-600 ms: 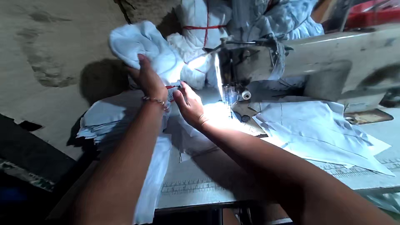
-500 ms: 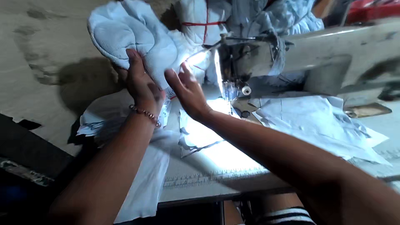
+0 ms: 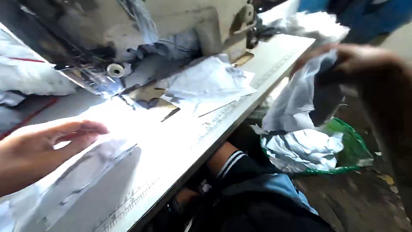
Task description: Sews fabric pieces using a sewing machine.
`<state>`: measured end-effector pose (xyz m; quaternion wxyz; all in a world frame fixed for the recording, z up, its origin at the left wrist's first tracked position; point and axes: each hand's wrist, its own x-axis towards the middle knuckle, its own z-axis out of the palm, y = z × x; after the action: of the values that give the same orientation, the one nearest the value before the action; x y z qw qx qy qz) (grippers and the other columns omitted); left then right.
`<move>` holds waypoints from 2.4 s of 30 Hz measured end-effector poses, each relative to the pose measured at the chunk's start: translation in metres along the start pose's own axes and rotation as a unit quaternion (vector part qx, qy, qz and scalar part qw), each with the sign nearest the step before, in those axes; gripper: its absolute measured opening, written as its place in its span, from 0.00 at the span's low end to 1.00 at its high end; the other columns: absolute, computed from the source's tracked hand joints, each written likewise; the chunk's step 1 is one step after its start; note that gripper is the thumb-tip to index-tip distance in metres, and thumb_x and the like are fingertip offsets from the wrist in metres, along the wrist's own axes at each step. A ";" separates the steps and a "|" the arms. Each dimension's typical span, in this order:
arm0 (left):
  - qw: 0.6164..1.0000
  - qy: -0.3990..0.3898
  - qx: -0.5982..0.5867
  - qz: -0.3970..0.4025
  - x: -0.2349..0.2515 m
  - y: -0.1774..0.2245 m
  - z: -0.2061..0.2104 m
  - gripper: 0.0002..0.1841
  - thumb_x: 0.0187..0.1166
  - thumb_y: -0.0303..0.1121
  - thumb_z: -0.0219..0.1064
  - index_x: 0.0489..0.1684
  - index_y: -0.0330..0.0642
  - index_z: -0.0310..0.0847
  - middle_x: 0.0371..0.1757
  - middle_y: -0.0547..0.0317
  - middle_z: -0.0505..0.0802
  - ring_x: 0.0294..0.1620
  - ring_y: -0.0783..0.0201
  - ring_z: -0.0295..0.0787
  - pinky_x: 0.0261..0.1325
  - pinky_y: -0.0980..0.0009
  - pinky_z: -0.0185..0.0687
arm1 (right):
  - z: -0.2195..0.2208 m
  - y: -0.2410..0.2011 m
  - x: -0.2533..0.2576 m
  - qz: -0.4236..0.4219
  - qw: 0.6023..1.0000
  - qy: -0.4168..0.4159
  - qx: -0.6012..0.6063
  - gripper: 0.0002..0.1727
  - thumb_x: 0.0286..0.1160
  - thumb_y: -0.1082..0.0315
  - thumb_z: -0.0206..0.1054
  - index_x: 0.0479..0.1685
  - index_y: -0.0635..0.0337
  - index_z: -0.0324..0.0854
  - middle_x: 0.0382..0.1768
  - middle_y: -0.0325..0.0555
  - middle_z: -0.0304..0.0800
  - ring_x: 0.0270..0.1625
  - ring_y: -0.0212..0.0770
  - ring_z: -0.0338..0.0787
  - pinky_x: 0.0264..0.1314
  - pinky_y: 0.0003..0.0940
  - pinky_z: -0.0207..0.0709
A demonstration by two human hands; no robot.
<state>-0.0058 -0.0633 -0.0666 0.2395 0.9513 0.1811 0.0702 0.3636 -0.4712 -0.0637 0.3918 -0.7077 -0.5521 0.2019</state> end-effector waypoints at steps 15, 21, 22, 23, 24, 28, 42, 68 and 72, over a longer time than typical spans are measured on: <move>0.984 0.052 -0.042 0.166 0.011 -0.066 0.037 0.13 0.77 0.32 0.65 0.48 0.42 0.96 0.62 0.62 0.95 0.65 0.80 0.87 0.68 0.83 0.79 | 0.138 -0.051 0.161 -0.395 0.903 -0.147 -0.086 0.10 0.78 0.62 0.66 0.46 0.55 0.92 0.46 0.32 0.94 0.52 0.20 0.89 0.56 0.15 0.82; 0.983 0.042 -0.050 0.172 0.013 -0.071 0.033 0.11 0.77 0.33 0.67 0.42 0.40 0.97 0.55 0.61 0.96 0.60 0.80 0.87 0.64 0.82 0.80 | 0.231 -0.048 0.250 -0.484 0.846 -0.172 -0.139 0.16 0.82 0.55 0.63 0.48 0.55 0.91 0.54 0.40 0.92 0.61 0.36 0.88 0.66 0.34 0.80; 0.983 0.041 -0.047 0.171 0.013 -0.071 0.033 0.11 0.77 0.33 0.67 0.42 0.39 0.96 0.55 0.60 0.96 0.59 0.80 0.88 0.63 0.82 0.80 | 0.235 -0.044 0.254 -0.491 0.845 -0.169 -0.129 0.17 0.82 0.55 0.63 0.48 0.56 0.91 0.54 0.41 0.92 0.61 0.36 0.88 0.66 0.34 0.80; 0.984 0.041 -0.045 0.168 0.014 -0.070 0.032 0.11 0.77 0.33 0.67 0.42 0.39 0.96 0.55 0.60 0.96 0.58 0.81 0.87 0.61 0.83 0.80 | 0.236 -0.040 0.256 -0.495 0.844 -0.165 -0.122 0.17 0.81 0.54 0.63 0.49 0.57 0.91 0.54 0.42 0.91 0.61 0.36 0.87 0.66 0.34 0.80; 0.984 0.043 -0.045 0.165 0.014 -0.070 0.032 0.11 0.77 0.32 0.67 0.42 0.39 0.96 0.55 0.60 0.95 0.56 0.82 0.87 0.60 0.83 0.80 | 0.236 -0.039 0.255 -0.502 0.842 -0.155 -0.123 0.18 0.81 0.54 0.63 0.50 0.57 0.91 0.55 0.43 0.91 0.62 0.36 0.87 0.66 0.34 0.80; 0.995 0.043 -0.033 0.080 0.014 -0.055 0.031 0.10 0.81 0.32 0.67 0.51 0.41 0.93 0.50 0.62 0.95 0.50 0.81 0.86 0.57 0.79 0.80 | 0.244 -0.046 0.244 -0.535 0.824 -0.119 -0.142 0.22 0.80 0.50 0.61 0.56 0.57 0.89 0.58 0.45 0.92 0.64 0.41 0.88 0.67 0.37 0.81; 0.996 0.040 0.033 -0.074 0.025 -0.028 0.030 0.18 0.90 0.39 0.54 0.59 0.46 0.92 0.68 0.56 0.89 0.73 0.50 0.77 0.69 0.44 0.70 | 0.231 -0.034 0.263 -0.406 0.890 -0.146 -0.146 0.22 0.82 0.51 0.59 0.53 0.59 0.91 0.57 0.44 0.91 0.65 0.40 0.86 0.70 0.39 0.78; 0.985 0.021 -0.168 0.018 0.015 -0.048 0.028 0.07 0.73 0.23 0.74 0.45 0.36 0.91 0.47 0.65 0.95 0.50 0.85 0.88 0.59 0.85 0.82 | 0.258 -0.059 0.229 -0.515 0.833 -0.114 -0.164 0.33 0.77 0.40 0.58 0.65 0.59 0.86 0.60 0.48 0.91 0.64 0.46 0.88 0.61 0.43 0.83; 0.996 0.035 -0.073 0.033 0.019 -0.047 0.028 0.08 0.78 0.32 0.71 0.47 0.40 0.93 0.59 0.56 0.93 0.63 0.74 0.86 0.68 0.75 0.79 | 0.258 -0.055 0.233 -0.506 0.839 -0.113 -0.165 0.32 0.79 0.40 0.55 0.59 0.60 0.88 0.56 0.48 0.92 0.62 0.45 0.88 0.62 0.43 0.82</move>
<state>0.0035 -0.0299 -0.1124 0.2992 0.9337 0.1520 0.1245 0.2160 -0.1616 -0.1448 0.2515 -0.3561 -0.8991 -0.0397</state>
